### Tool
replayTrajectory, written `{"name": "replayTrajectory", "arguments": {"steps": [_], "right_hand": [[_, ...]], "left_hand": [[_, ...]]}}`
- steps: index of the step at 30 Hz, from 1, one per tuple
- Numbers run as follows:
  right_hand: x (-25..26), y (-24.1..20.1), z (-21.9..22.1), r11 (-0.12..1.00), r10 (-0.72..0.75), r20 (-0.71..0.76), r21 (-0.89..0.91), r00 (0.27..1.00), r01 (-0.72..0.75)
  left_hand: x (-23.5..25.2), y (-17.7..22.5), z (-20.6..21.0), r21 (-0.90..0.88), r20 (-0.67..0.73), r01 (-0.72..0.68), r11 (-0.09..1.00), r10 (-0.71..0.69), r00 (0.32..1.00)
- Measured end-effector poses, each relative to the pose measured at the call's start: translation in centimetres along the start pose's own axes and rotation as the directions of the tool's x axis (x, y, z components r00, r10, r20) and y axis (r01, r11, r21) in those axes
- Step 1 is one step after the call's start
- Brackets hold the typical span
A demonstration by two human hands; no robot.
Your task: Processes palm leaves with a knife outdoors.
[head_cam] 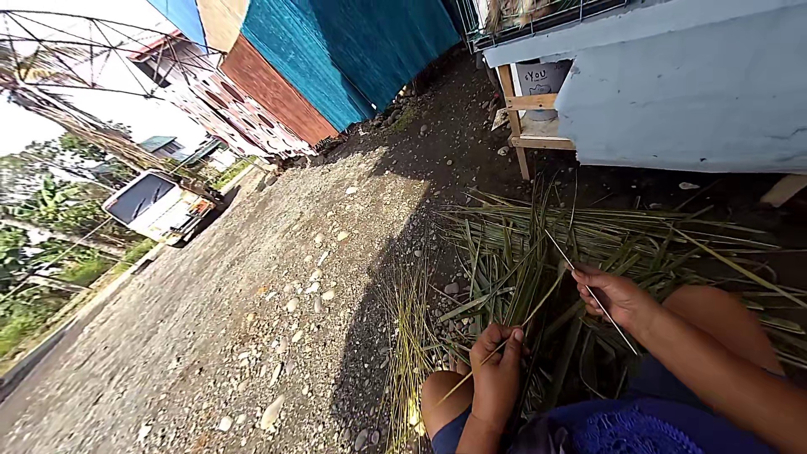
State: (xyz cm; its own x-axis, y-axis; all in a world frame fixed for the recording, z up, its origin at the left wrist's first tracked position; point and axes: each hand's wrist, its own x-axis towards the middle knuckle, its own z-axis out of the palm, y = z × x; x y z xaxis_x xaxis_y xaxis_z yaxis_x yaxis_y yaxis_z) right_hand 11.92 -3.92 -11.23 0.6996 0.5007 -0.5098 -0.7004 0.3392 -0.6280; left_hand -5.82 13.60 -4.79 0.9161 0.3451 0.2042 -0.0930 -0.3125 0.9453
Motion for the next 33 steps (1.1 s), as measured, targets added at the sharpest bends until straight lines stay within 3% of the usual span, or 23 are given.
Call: {"name": "replayTrajectory", "arguments": {"steps": [4,8,10,13,16,18,22,26,33], "right_hand": [[1.1,1.0,-0.4,0.993,-0.048,-0.152,-0.119,0.987,0.03],[3.2,0.7,-3.3,0.987,-0.08,-0.323,-0.156,0.943,0.03],[2.0,-0.2,-3.0,0.981,-0.043,-0.221,-0.192,0.974,0.0],[-1.2,0.3,-1.3,0.96,0.108,0.13,-0.272,0.986,-0.069],[-3.0,1.2,0.0,0.935,0.252,0.494,-0.346,0.832,-0.078],[-3.7,1.4,0.8,0.927,0.307,0.6,-0.363,0.739,-0.091],[-4.2,1.6,1.4,0.933,0.34,0.604,-0.31,0.721,-0.181],[-3.6,2.1,0.9,0.937,0.35,0.596,-0.238,0.723,-0.257],[-1.9,1.8,0.3,0.956,0.289,0.541,-0.206,0.789,-0.209]], "left_hand": [[0.0,-0.4,0.2,0.258,0.034,-0.126,0.958,0.121,0.992],[-0.4,0.3,-0.1,0.361,0.087,-0.216,0.907,0.197,0.976],[-0.1,0.3,-0.4,0.438,0.094,-0.224,0.87,0.204,0.974],[0.5,-0.2,-0.3,0.591,0.099,-0.26,0.763,0.251,0.963],[1.5,-0.6,-0.5,0.666,0.253,-0.433,0.607,0.362,0.897],[2.0,-0.5,-0.7,0.652,0.395,-0.556,0.516,0.395,0.829],[2.5,-0.1,-1.2,0.59,0.586,-0.706,0.392,0.393,0.708],[2.6,0.7,-1.6,0.551,0.69,-0.79,0.269,0.387,0.612],[2.1,1.3,-1.9,0.548,0.685,-0.802,0.239,0.423,0.594]]}}
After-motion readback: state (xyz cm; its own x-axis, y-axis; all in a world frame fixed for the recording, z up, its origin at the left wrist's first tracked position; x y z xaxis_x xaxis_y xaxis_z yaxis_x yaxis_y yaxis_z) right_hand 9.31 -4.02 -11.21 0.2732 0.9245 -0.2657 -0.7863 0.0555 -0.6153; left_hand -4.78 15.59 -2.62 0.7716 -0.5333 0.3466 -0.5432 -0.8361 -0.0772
